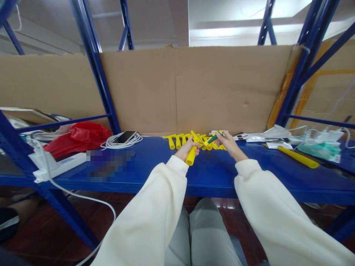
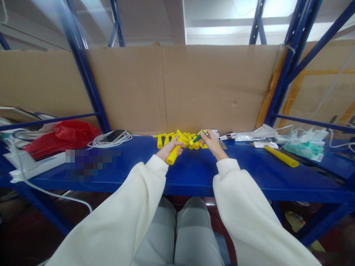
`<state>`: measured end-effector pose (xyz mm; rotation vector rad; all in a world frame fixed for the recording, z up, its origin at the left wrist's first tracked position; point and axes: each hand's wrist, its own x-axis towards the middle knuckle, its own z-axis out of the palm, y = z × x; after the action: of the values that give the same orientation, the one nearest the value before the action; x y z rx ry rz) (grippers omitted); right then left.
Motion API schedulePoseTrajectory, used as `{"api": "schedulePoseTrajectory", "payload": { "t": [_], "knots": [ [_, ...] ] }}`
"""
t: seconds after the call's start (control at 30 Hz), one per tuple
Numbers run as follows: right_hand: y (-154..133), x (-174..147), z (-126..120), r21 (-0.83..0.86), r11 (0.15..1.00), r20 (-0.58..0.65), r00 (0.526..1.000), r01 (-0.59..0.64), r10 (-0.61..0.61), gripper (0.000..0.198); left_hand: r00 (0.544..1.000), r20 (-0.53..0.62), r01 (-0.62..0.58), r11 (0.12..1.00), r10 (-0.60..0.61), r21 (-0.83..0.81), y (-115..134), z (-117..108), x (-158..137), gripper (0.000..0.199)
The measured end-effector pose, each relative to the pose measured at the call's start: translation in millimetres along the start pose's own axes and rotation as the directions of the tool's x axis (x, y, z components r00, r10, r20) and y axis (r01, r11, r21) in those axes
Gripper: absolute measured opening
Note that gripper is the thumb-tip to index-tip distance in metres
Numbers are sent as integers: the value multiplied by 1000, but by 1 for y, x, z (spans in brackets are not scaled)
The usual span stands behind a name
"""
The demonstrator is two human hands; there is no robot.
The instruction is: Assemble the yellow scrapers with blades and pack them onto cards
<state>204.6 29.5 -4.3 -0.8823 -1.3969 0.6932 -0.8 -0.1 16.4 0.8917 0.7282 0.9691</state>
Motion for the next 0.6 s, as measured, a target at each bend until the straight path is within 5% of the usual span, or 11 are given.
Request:
{"api": "schedulePoseTrajectory", "payload": {
  "t": [0.27, 0.6],
  "knots": [
    [9, 12, -14, 67, 992, -316, 945, 106, -80, 50, 998, 47, 47, 999, -47, -4, 0, -4, 3, 86],
    [9, 12, -11, 97, 993, -282, 959, 67, -37, 51, 993, 88, 71, 996, -75, 51, 0, -5, 3, 76]
  ]
}}
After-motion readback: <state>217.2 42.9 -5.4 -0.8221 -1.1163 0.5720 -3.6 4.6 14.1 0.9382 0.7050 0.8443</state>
